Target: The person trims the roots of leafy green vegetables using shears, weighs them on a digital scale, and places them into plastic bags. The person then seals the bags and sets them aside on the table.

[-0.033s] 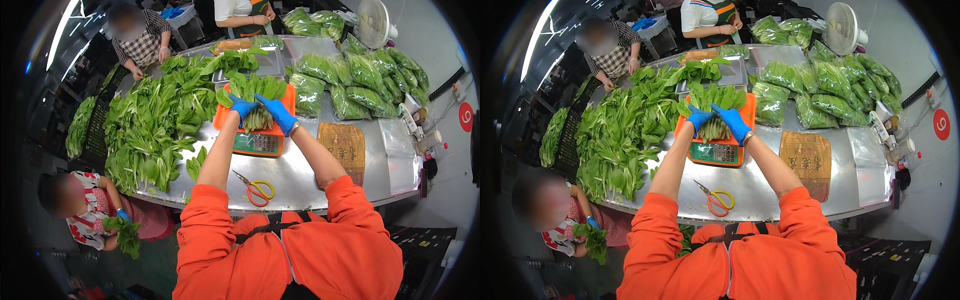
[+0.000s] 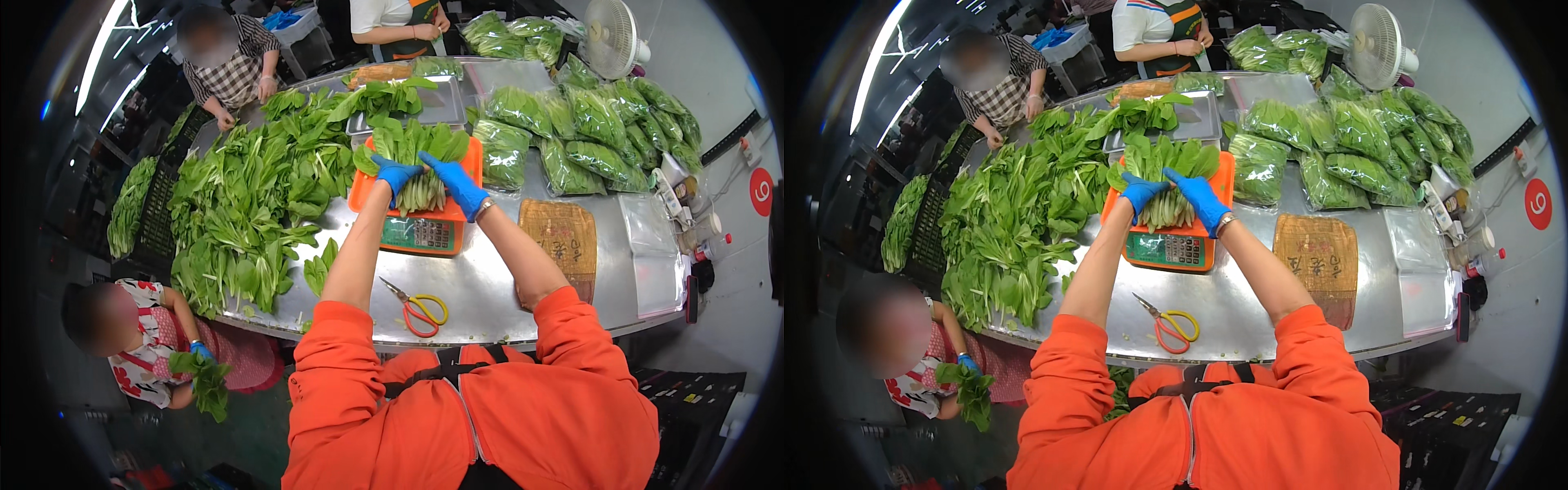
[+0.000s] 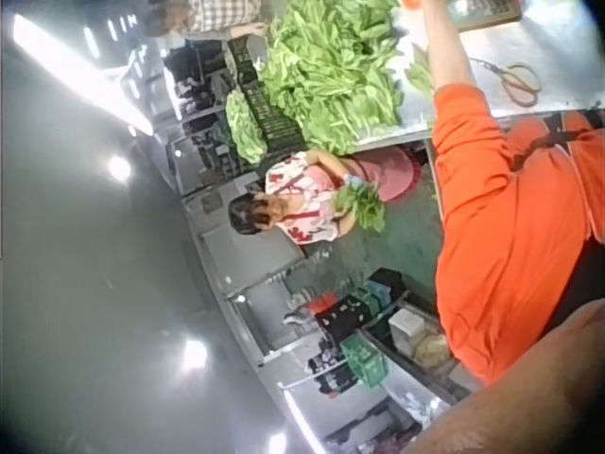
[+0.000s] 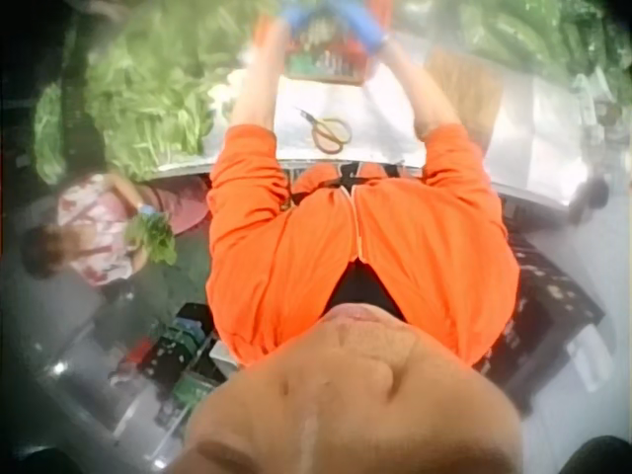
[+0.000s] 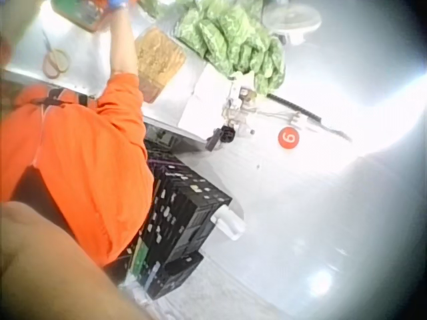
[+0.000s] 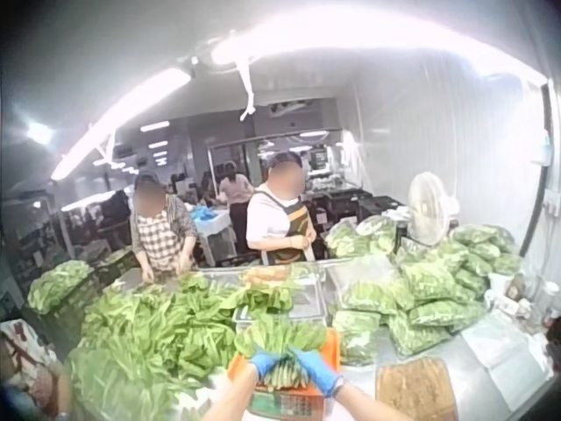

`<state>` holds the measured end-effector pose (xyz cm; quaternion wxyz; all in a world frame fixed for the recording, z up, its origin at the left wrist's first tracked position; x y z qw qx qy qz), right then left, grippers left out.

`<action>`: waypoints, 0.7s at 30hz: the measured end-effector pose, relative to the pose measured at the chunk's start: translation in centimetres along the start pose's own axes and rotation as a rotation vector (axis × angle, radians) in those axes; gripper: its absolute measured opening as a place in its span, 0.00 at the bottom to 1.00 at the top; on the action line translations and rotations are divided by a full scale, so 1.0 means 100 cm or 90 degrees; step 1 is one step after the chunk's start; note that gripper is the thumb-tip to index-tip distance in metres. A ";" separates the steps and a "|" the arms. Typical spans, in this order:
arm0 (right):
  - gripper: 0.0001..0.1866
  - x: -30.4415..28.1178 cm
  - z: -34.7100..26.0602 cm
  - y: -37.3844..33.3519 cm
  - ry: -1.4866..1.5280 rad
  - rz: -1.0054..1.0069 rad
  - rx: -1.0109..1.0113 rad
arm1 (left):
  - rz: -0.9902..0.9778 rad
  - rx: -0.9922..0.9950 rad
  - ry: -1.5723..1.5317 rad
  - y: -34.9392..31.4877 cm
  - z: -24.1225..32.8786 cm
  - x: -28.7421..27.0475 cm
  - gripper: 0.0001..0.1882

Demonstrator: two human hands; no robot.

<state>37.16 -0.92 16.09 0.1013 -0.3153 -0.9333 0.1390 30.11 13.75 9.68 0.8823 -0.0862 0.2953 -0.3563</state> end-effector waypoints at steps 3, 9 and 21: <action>0.37 -0.015 0.025 0.021 0.104 -0.014 0.035 | -0.049 -0.067 -0.167 0.007 -0.012 0.004 0.71; 0.36 0.002 0.027 0.026 0.155 -0.073 0.057 | -0.176 -0.089 -0.266 -0.007 -0.011 0.007 0.20; 0.25 0.025 0.036 0.042 0.315 -0.172 0.087 | -0.378 0.069 -0.314 -0.037 0.024 -0.003 0.21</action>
Point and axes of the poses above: each hand's wrist, its own y-axis towards the middle knuckle, its own x-axis out of the palm, z = x × y, the point moved 7 cm from there along y, towards the middle knuckle, and after that the axes turned 10 degrees about y, right-handed, at the moved point
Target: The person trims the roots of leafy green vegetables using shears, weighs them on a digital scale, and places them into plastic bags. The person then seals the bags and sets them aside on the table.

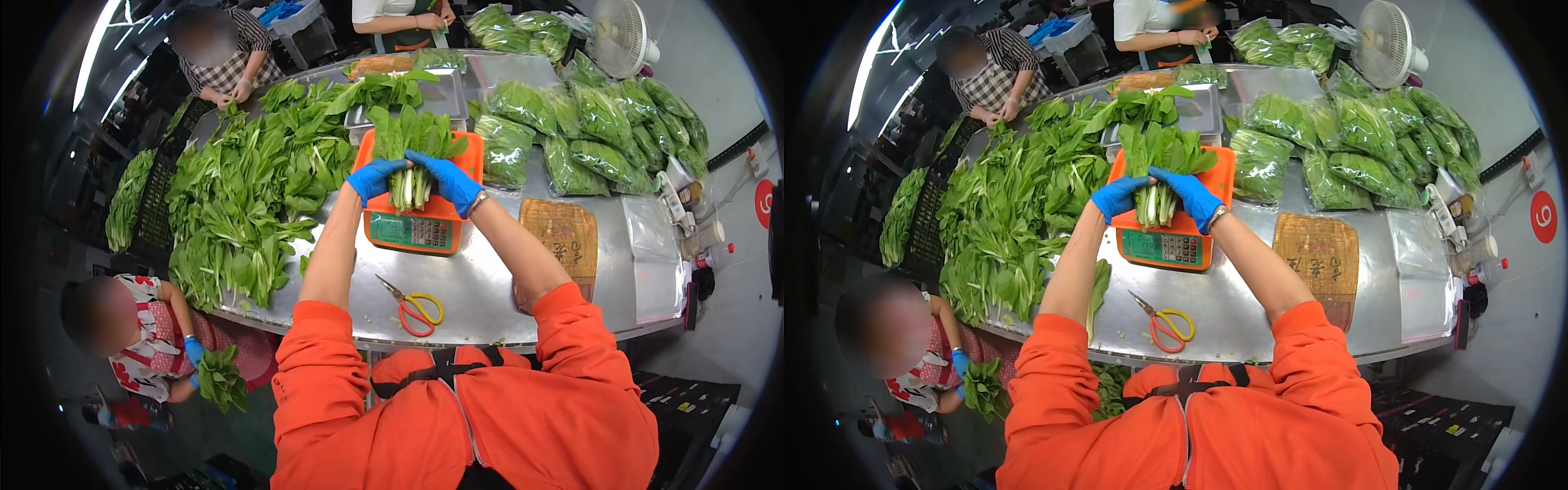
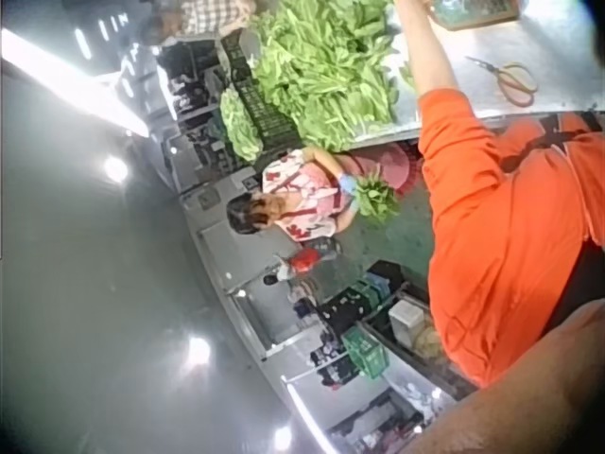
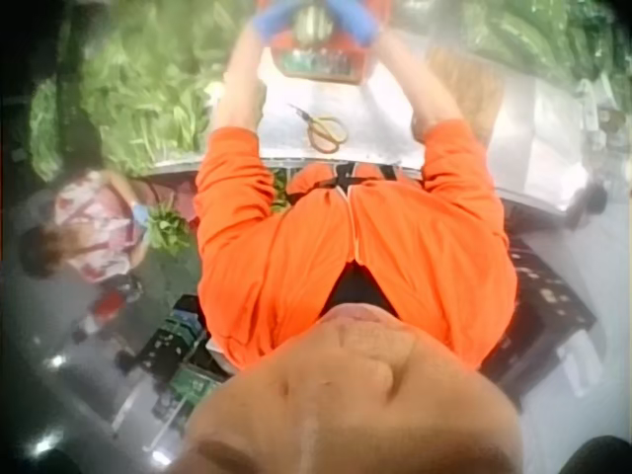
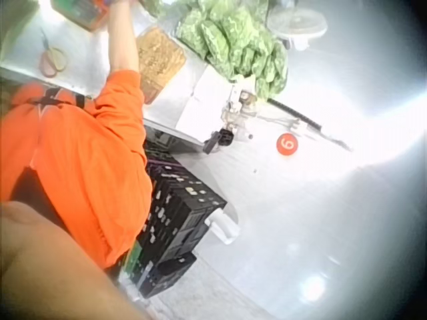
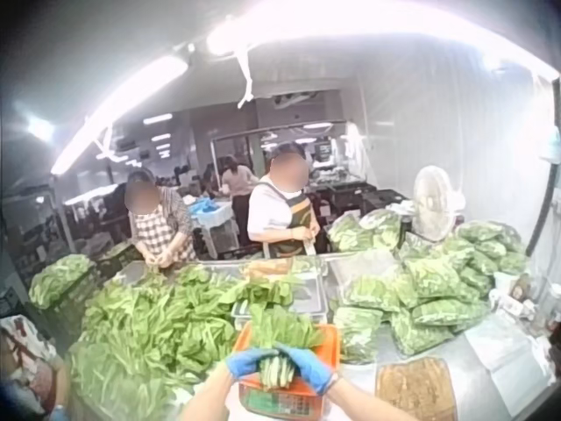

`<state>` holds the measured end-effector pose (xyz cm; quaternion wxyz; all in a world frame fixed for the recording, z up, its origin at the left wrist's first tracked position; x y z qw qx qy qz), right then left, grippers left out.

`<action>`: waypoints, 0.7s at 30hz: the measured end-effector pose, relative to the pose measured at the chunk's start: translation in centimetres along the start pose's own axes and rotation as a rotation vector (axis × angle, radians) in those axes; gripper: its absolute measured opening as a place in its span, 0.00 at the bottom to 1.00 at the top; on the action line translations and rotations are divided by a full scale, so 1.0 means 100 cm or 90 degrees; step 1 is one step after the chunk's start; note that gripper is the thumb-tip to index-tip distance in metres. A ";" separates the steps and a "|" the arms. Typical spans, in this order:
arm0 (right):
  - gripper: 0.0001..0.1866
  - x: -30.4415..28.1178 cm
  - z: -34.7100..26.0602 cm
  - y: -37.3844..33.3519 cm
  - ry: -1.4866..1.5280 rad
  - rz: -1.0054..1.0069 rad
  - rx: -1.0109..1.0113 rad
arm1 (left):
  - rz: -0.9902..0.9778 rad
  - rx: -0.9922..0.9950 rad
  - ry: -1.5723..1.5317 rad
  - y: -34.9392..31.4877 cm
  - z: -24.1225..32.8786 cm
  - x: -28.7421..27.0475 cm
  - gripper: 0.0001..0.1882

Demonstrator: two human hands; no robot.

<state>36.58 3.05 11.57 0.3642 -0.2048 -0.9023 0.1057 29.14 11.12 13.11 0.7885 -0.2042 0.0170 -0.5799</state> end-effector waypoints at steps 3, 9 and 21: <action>0.26 0.005 0.002 0.003 0.015 -0.018 -0.030 | -0.013 0.030 0.022 -0.008 0.002 0.005 0.23; 0.24 0.021 -0.022 -0.009 -0.056 -0.082 -0.211 | -0.013 0.173 0.158 -0.006 0.021 0.009 0.25; 0.31 -0.043 0.004 -0.033 -0.352 -0.183 -0.372 | -0.059 0.239 -0.210 0.005 -0.043 0.033 0.24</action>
Point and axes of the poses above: each hand's wrist, its own y-axis towards the middle knuckle, its own x-axis out of the palm, z = x × y, the point moved 7 cm from there along y, towards the middle knuckle, and after that the axes turned 10 degrees about y, right-handed, at the moved point
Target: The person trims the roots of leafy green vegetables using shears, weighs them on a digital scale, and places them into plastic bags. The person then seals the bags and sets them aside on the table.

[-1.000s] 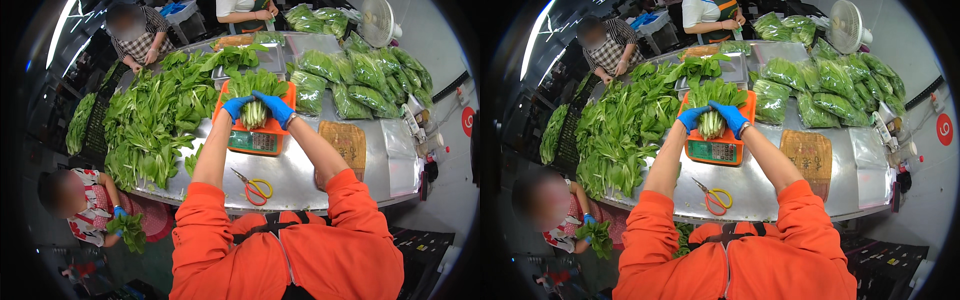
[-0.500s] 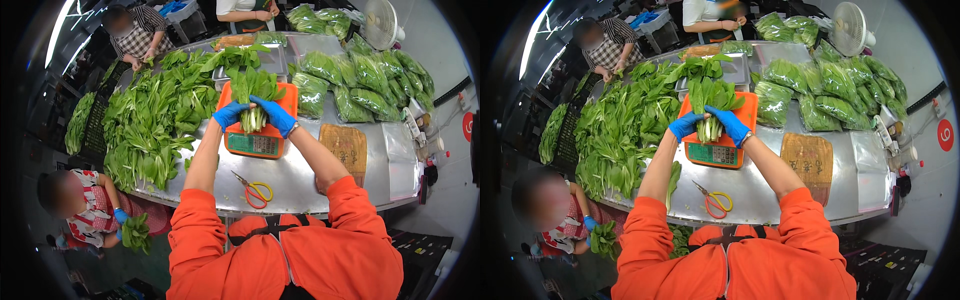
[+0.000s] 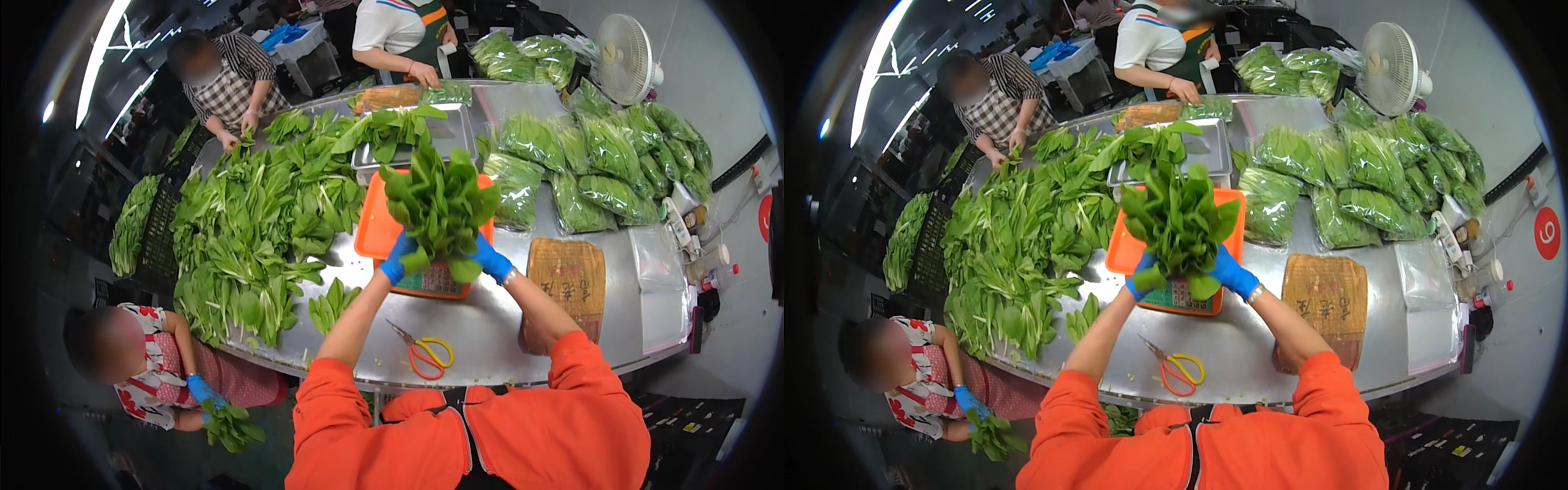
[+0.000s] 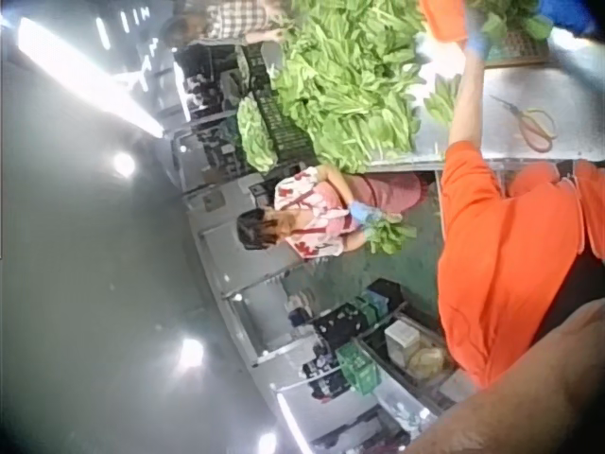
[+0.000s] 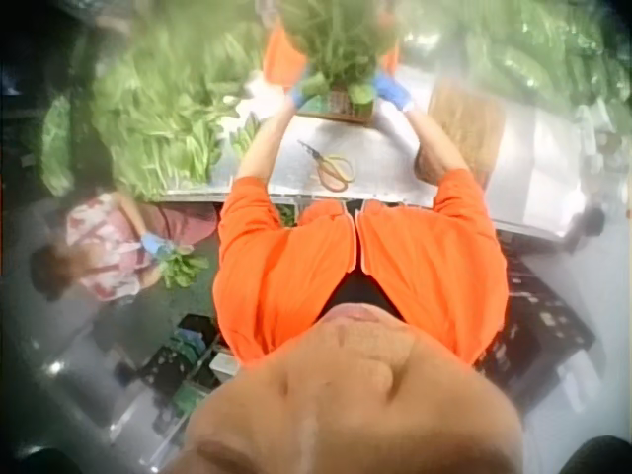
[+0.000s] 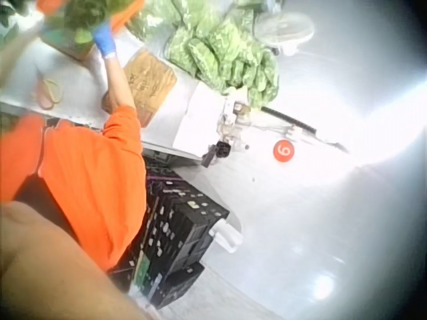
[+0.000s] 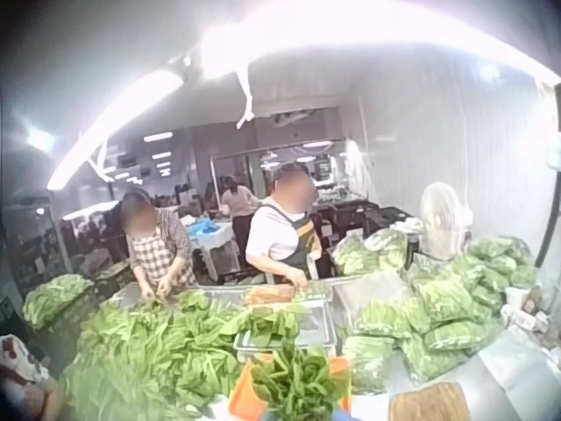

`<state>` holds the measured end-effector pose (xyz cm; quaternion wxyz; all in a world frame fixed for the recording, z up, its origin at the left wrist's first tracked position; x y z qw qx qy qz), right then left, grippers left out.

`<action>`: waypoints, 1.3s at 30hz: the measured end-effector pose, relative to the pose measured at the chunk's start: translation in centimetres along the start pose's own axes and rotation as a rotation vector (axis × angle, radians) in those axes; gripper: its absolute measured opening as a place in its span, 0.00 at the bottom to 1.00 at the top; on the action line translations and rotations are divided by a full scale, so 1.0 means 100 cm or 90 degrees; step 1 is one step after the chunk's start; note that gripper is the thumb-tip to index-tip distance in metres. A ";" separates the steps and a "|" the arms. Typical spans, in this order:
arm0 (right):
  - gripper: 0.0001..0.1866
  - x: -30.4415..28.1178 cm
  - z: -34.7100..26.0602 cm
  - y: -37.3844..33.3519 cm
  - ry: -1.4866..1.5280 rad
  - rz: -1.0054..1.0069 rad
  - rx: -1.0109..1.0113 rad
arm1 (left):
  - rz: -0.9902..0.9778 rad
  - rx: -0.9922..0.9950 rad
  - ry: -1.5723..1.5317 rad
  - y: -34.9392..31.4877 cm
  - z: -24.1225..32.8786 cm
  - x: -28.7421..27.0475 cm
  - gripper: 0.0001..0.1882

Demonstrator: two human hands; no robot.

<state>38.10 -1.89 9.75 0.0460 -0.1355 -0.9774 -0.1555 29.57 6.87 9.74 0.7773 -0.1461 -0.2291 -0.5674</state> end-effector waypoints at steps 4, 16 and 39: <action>0.34 0.010 -0.016 -0.005 -0.136 -0.108 0.029 | 0.047 -0.202 -0.242 -0.016 -0.021 -0.017 0.23; 0.34 0.008 -0.009 -0.011 0.063 -0.063 0.047 | 0.087 0.215 0.535 -0.014 0.011 -0.002 0.19; 0.23 -0.039 0.055 -0.024 -0.044 0.125 -0.004 | 0.035 0.271 0.432 -0.014 0.001 0.027 0.31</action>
Point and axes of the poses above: each hand's wrist, its own y-axis towards the middle knuckle, its own x-axis out of the palm, z = x × y, the point moved 7 cm from there along y, towards the middle knuckle, and after that the axes turned 10 degrees about y, right-handed, at the moved point
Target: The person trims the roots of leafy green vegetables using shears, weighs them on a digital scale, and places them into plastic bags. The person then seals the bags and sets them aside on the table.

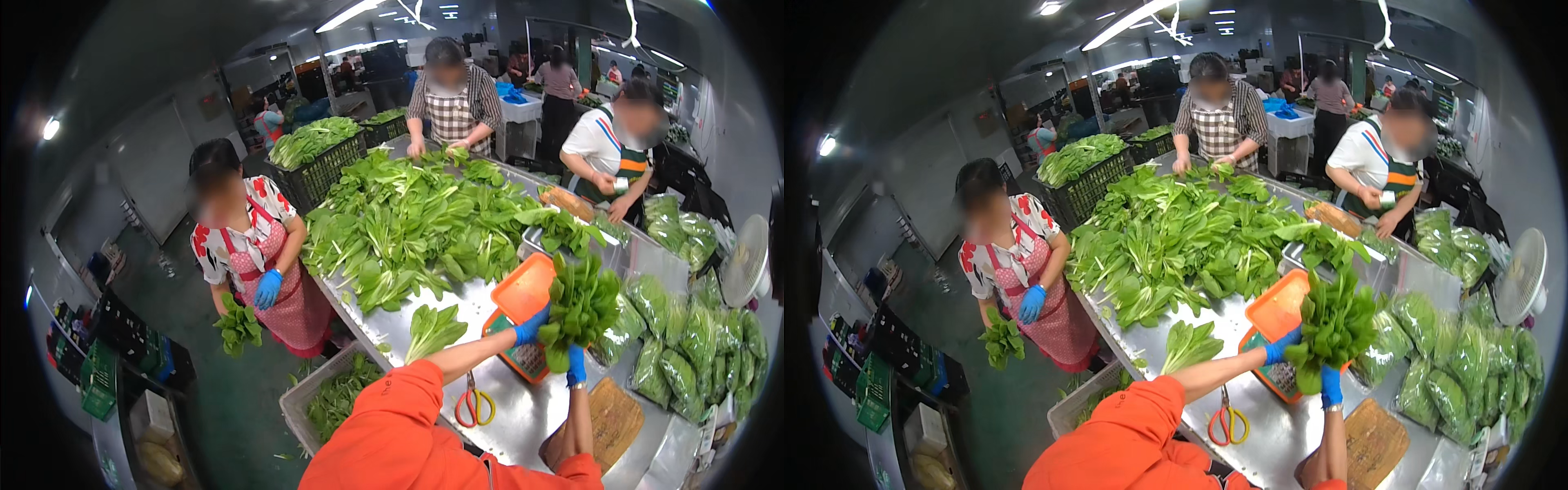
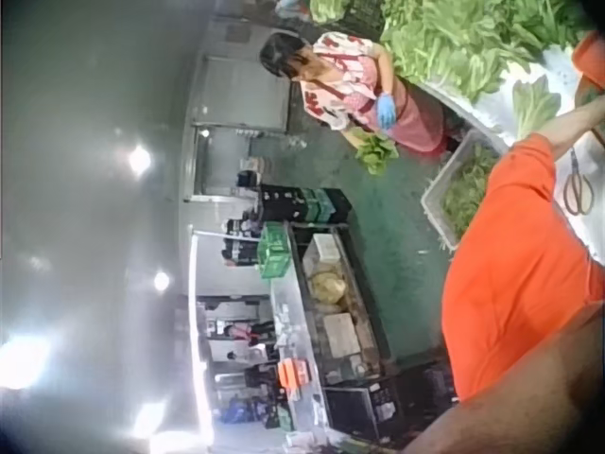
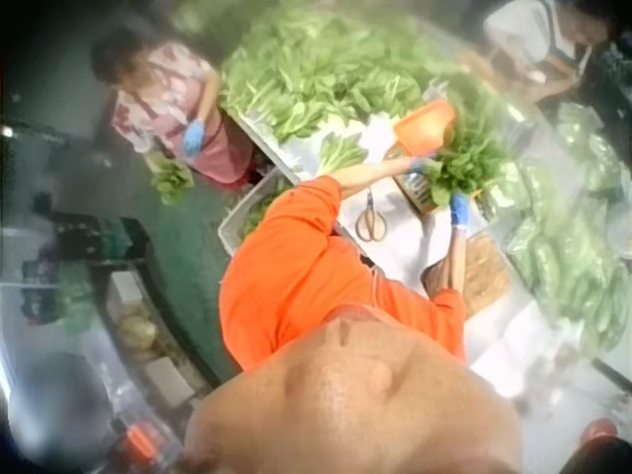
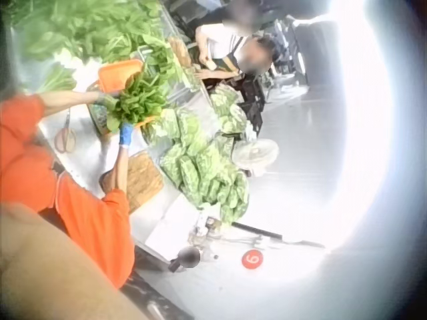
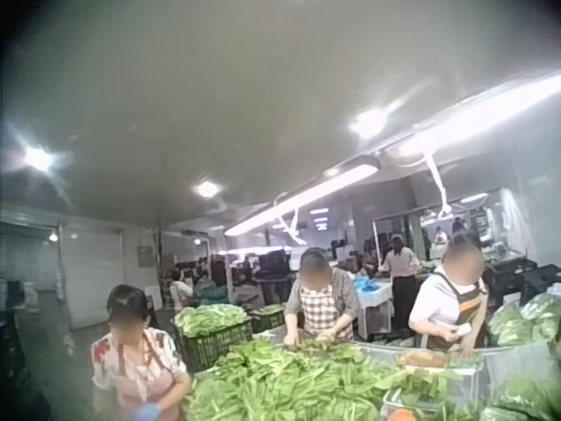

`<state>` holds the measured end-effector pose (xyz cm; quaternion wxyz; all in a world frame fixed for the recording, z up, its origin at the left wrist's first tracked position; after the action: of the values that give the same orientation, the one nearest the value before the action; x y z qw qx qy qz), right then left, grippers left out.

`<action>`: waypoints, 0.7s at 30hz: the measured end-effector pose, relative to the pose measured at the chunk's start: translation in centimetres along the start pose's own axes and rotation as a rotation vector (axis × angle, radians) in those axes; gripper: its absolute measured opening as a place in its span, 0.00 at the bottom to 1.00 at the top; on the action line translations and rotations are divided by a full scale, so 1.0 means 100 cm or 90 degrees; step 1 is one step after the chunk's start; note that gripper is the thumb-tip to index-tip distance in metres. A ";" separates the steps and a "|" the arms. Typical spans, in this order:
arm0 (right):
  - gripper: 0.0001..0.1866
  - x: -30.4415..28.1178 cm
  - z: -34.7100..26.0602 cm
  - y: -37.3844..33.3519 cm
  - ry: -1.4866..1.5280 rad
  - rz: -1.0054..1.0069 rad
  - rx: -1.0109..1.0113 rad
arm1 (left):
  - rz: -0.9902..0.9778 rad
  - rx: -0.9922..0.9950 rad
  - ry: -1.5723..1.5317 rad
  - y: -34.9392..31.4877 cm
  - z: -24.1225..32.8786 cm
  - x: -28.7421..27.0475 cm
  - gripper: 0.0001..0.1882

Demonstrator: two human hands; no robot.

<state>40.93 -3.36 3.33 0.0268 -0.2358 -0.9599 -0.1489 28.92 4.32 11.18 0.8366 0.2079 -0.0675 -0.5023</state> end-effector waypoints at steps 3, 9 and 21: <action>0.23 -0.010 -0.010 -0.013 0.022 0.049 -0.005 | 0.033 0.076 0.080 0.007 0.014 0.017 0.32; 0.23 -0.054 -0.063 -0.111 0.359 0.058 0.133 | -0.228 -0.025 0.292 -0.012 0.069 0.129 0.20; 0.24 -0.159 -0.076 -0.300 0.097 0.405 0.239 | -0.300 -0.646 -0.543 -0.131 -0.022 0.334 0.27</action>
<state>41.09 -38.08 0.48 0.1861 -0.5015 -0.8444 0.0280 35.27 -29.46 0.56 0.5996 -0.4144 -0.1002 -0.6773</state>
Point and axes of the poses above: each hand's wrist, its own y-axis towards the middle knuckle, its own x-axis out of the palm, z = x × y, the point moved 7 cm from there along y, towards the middle knuckle, and after that the axes turned 10 degrees about y, right-handed, at the moved point
